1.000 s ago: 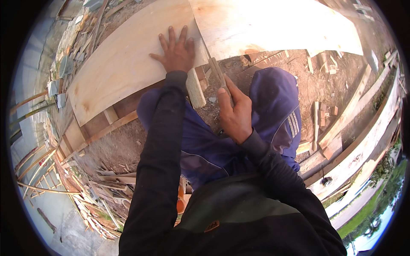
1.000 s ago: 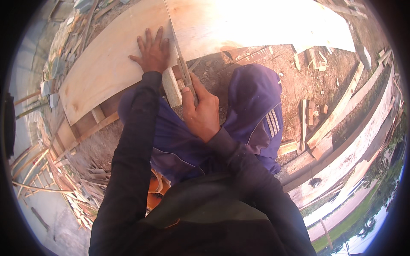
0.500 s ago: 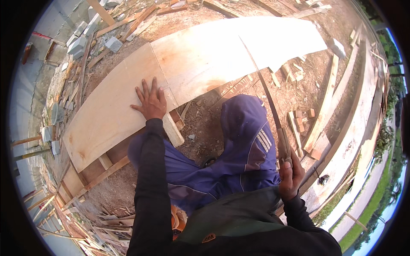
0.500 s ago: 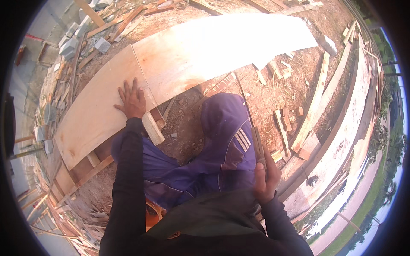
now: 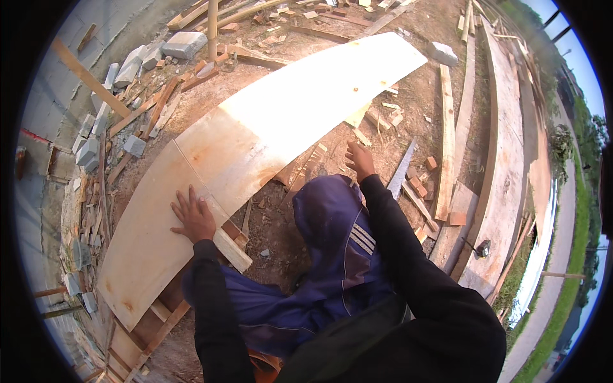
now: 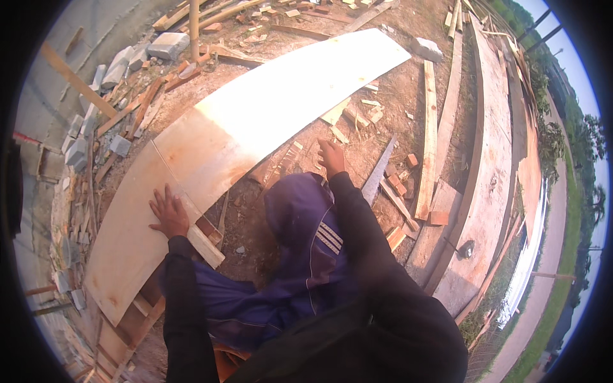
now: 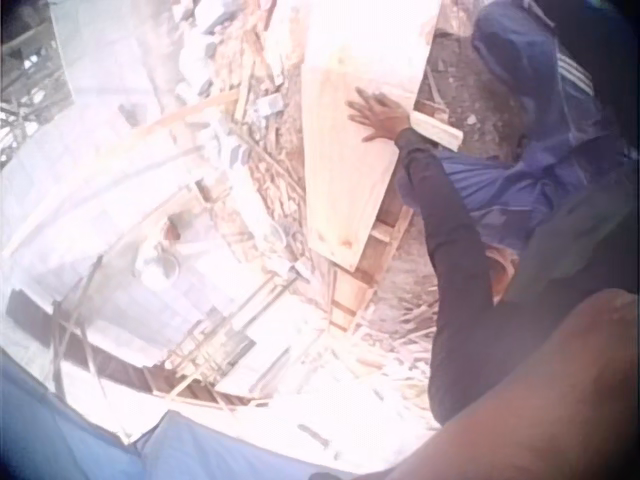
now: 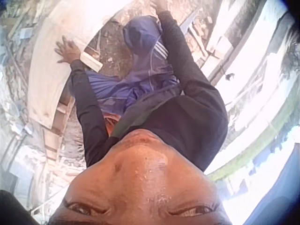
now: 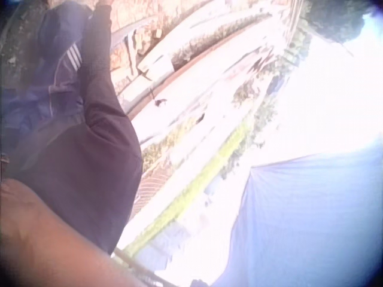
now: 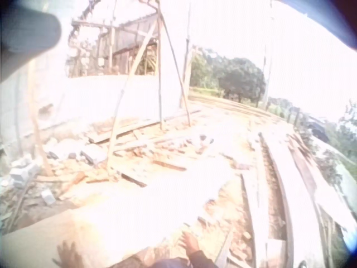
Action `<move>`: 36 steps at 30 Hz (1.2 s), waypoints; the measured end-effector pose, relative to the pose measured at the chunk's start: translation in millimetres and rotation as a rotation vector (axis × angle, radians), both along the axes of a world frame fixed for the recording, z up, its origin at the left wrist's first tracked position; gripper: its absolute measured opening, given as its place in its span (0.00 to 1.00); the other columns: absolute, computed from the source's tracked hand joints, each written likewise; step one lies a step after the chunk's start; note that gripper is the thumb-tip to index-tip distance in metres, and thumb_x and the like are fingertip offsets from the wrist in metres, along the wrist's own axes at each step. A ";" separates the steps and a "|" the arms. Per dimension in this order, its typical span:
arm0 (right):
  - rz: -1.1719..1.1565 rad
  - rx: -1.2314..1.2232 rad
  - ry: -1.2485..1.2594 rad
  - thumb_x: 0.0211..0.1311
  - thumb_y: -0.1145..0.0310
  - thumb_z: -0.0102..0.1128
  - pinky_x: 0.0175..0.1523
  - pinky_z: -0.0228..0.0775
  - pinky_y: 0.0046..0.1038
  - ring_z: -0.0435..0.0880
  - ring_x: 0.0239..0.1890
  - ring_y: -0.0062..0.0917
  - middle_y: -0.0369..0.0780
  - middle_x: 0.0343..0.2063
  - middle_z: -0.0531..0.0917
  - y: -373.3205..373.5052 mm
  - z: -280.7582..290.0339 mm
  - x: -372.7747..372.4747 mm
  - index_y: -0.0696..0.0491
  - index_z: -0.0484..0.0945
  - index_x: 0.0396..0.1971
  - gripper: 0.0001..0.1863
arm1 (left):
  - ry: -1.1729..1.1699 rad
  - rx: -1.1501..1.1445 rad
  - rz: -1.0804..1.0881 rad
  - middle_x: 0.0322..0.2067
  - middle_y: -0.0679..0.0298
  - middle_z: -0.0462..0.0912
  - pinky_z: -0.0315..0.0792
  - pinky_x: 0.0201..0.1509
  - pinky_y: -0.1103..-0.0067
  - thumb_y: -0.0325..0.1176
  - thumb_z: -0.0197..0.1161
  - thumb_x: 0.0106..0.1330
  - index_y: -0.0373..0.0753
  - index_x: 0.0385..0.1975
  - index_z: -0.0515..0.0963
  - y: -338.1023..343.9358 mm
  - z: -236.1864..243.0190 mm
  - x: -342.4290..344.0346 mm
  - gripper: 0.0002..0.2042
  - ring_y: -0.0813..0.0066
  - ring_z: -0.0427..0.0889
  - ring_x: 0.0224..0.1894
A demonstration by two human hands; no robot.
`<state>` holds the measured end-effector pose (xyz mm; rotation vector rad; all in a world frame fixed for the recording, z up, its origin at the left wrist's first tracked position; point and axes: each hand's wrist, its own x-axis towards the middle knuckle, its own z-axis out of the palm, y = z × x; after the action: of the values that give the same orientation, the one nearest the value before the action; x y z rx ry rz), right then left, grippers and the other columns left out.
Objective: The person marks a line on a wooden plank using a pencil and a metal ruler, then uses a hand saw to cut along the marked line. After cutting, the person lifts the plank and places it onto a wooden frame structure.
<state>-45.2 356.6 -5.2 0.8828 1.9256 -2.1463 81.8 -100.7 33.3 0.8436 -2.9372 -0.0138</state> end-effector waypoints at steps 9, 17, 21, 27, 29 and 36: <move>-0.054 -0.523 0.274 0.73 0.68 0.57 0.66 0.72 0.41 0.74 0.65 0.35 0.43 0.59 0.75 -58.8 -16.3 -134.5 0.56 0.67 0.63 0.22 | 0.004 0.026 0.015 0.80 0.67 0.51 0.43 0.61 0.19 0.53 0.46 0.78 0.68 0.75 0.62 -4.1 8.3 4.9 0.25 0.49 0.46 0.80; 0.004 -0.647 0.494 0.73 0.78 0.53 0.66 0.70 0.36 0.77 0.60 0.33 0.43 0.59 0.74 -57.8 19.2 -130.3 0.59 0.66 0.64 0.22 | 0.061 0.046 0.029 0.80 0.66 0.50 0.41 0.61 0.19 0.52 0.46 0.78 0.68 0.75 0.62 0.5 2.7 3.8 0.25 0.48 0.45 0.81; 0.114 -0.553 0.539 0.73 0.76 0.53 0.58 0.73 0.34 0.79 0.54 0.30 0.42 0.54 0.77 -57.7 24.3 -151.3 0.63 0.69 0.60 0.18 | 0.064 0.058 0.080 0.80 0.65 0.50 0.41 0.62 0.19 0.52 0.46 0.78 0.67 0.75 0.61 8.0 3.0 -0.7 0.26 0.47 0.45 0.81; 0.214 -0.192 0.088 0.78 0.57 0.51 0.59 0.78 0.48 0.77 0.59 0.38 0.48 0.60 0.72 -53.3 27.4 -170.3 0.61 0.64 0.65 0.27 | 0.048 0.092 0.131 0.80 0.66 0.50 0.38 0.62 0.18 0.52 0.44 0.79 0.68 0.76 0.60 16.7 13.9 -21.7 0.26 0.46 0.44 0.81; 0.342 0.262 0.074 0.75 0.53 0.55 0.53 0.79 0.42 0.83 0.52 0.34 0.47 0.58 0.77 -39.3 3.3 -138.3 0.62 0.65 0.67 0.32 | 0.066 0.072 0.126 0.80 0.66 0.50 0.36 0.62 0.18 0.52 0.45 0.78 0.68 0.75 0.60 8.8 5.3 -19.5 0.26 0.46 0.43 0.81; 0.729 1.315 0.220 0.64 0.61 0.63 0.52 0.73 0.50 0.79 0.50 0.56 0.58 0.47 0.79 120.5 -95.8 153.1 0.59 0.72 0.57 0.26 | 0.023 0.048 0.145 0.80 0.64 0.50 0.33 0.63 0.19 0.53 0.44 0.78 0.67 0.75 0.60 27.9 9.6 -10.6 0.26 0.44 0.42 0.81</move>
<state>108.0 477.0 -101.0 -0.0986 3.0230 -0.4381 71.2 -72.9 42.9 1.0532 -2.8572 -0.0847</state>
